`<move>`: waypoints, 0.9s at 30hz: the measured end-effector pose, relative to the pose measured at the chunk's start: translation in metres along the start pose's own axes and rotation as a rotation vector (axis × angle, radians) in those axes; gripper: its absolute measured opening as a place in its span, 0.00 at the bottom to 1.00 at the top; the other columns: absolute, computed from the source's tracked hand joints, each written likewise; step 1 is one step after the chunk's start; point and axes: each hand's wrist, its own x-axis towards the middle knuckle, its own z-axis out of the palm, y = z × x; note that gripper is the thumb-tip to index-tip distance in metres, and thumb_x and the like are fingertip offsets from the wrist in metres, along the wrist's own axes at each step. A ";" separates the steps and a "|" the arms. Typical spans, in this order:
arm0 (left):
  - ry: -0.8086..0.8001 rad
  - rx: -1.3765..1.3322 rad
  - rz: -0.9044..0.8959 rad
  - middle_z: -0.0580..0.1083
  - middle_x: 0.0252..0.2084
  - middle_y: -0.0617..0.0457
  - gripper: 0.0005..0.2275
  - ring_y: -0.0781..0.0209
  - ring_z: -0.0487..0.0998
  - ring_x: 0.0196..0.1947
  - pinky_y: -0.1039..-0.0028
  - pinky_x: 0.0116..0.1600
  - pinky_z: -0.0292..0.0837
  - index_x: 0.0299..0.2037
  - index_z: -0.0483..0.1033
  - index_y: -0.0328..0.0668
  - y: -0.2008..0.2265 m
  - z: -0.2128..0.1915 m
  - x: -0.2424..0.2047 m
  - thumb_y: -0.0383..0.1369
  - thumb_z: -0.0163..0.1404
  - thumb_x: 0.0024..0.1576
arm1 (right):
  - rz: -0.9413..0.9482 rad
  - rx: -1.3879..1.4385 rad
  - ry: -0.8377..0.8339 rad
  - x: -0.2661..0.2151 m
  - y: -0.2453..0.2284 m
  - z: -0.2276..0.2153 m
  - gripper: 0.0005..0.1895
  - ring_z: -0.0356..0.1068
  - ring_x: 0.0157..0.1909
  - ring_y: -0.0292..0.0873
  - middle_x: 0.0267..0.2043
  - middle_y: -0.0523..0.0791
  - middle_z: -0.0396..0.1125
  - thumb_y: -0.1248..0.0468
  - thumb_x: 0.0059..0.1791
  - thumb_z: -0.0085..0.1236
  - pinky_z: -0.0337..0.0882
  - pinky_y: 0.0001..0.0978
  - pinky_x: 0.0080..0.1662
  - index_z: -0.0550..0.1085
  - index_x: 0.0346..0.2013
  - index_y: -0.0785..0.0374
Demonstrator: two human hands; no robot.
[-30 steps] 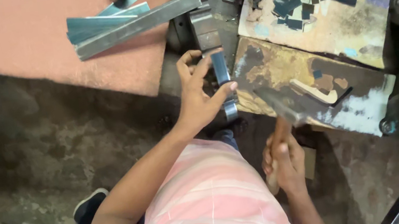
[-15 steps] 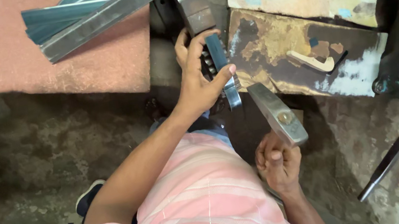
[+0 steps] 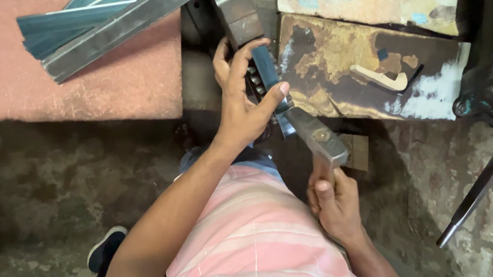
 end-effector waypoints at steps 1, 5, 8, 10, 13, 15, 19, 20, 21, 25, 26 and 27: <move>0.004 0.023 0.015 0.49 0.75 0.40 0.29 0.44 0.53 0.76 0.55 0.80 0.50 0.69 0.66 0.53 0.000 0.000 0.000 0.39 0.63 0.57 | 0.105 0.079 -0.008 0.000 -0.001 0.000 0.27 0.57 0.19 0.33 0.21 0.43 0.61 0.42 0.56 0.49 0.57 0.27 0.22 0.67 0.34 0.67; 0.014 0.106 0.035 0.53 0.74 0.40 0.29 0.41 0.47 0.78 0.53 0.80 0.45 0.68 0.66 0.51 -0.003 -0.001 -0.002 0.38 0.64 0.57 | -0.193 0.077 -0.032 -0.003 0.000 0.001 0.28 0.56 0.21 0.32 0.23 0.43 0.61 0.42 0.58 0.46 0.56 0.25 0.24 0.67 0.33 0.66; 0.015 0.063 0.031 0.52 0.75 0.41 0.29 0.42 0.49 0.78 0.52 0.81 0.47 0.69 0.66 0.52 -0.001 0.002 -0.005 0.39 0.62 0.58 | -0.149 -0.161 -0.038 -0.008 -0.003 -0.002 0.28 0.58 0.22 0.33 0.21 0.43 0.61 0.44 0.60 0.43 0.57 0.26 0.26 0.68 0.31 0.65; 0.010 0.048 0.045 0.52 0.74 0.40 0.29 0.42 0.49 0.78 0.52 0.81 0.47 0.69 0.66 0.52 0.002 0.001 0.003 0.39 0.62 0.58 | 0.059 -0.166 -0.060 0.003 -0.004 -0.001 0.28 0.58 0.17 0.33 0.16 0.43 0.60 0.43 0.57 0.46 0.57 0.27 0.23 0.66 0.29 0.67; -0.003 0.089 0.008 0.53 0.73 0.40 0.29 0.39 0.44 0.79 0.50 0.80 0.43 0.68 0.66 0.50 0.001 -0.003 -0.001 0.38 0.63 0.57 | -0.187 0.093 -0.069 0.005 -0.007 -0.001 0.30 0.55 0.19 0.32 0.21 0.42 0.59 0.40 0.55 0.47 0.55 0.26 0.23 0.68 0.35 0.69; -0.017 0.096 -0.016 0.51 0.74 0.39 0.29 0.40 0.44 0.79 0.51 0.80 0.42 0.68 0.66 0.50 -0.001 -0.002 -0.004 0.38 0.62 0.57 | -0.108 -0.126 -0.088 0.002 -0.010 -0.004 0.29 0.57 0.21 0.33 0.19 0.41 0.58 0.43 0.59 0.46 0.57 0.26 0.26 0.67 0.28 0.65; 0.029 0.073 0.064 0.51 0.74 0.39 0.28 0.42 0.51 0.77 0.56 0.80 0.47 0.68 0.67 0.51 0.004 0.000 0.006 0.37 0.62 0.57 | 0.021 -0.063 -0.068 0.014 -0.015 -0.010 0.28 0.58 0.18 0.32 0.18 0.40 0.61 0.42 0.57 0.46 0.57 0.26 0.23 0.69 0.30 0.66; 0.024 0.087 0.075 0.51 0.73 0.38 0.29 0.40 0.49 0.77 0.56 0.79 0.46 0.68 0.66 0.49 0.005 -0.002 0.008 0.36 0.63 0.56 | -0.072 -0.058 -0.065 0.019 -0.012 -0.008 0.29 0.58 0.19 0.31 0.19 0.40 0.61 0.42 0.57 0.45 0.57 0.25 0.24 0.69 0.31 0.66; 0.016 0.099 0.067 0.51 0.73 0.37 0.29 0.38 0.48 0.77 0.57 0.79 0.45 0.68 0.66 0.48 0.007 -0.002 0.003 0.34 0.63 0.56 | -0.147 -0.054 -0.062 0.016 -0.009 -0.008 0.29 0.57 0.20 0.31 0.21 0.40 0.60 0.41 0.58 0.45 0.56 0.24 0.25 0.70 0.32 0.65; 0.074 0.142 0.034 0.54 0.71 0.39 0.28 0.48 0.63 0.69 0.65 0.73 0.62 0.67 0.68 0.48 0.020 0.001 0.001 0.34 0.64 0.55 | -0.033 -0.008 -0.045 0.029 0.009 -0.028 0.28 0.59 0.20 0.30 0.20 0.39 0.61 0.41 0.57 0.46 0.58 0.24 0.24 0.68 0.31 0.65; 0.114 0.225 0.078 0.57 0.68 0.39 0.29 0.50 0.64 0.67 0.65 0.71 0.63 0.67 0.68 0.47 0.027 0.001 -0.005 0.33 0.65 0.55 | 0.000 -0.017 0.060 0.043 0.013 -0.040 0.26 0.59 0.20 0.31 0.20 0.40 0.62 0.42 0.56 0.48 0.59 0.25 0.23 0.68 0.33 0.64; 0.171 0.315 0.109 0.59 0.64 0.40 0.29 0.51 0.65 0.65 0.65 0.70 0.64 0.67 0.68 0.45 0.035 0.001 -0.016 0.32 0.66 0.55 | 0.042 -0.024 0.145 0.056 0.015 -0.056 0.24 0.60 0.19 0.32 0.21 0.40 0.62 0.44 0.55 0.49 0.60 0.26 0.22 0.69 0.34 0.63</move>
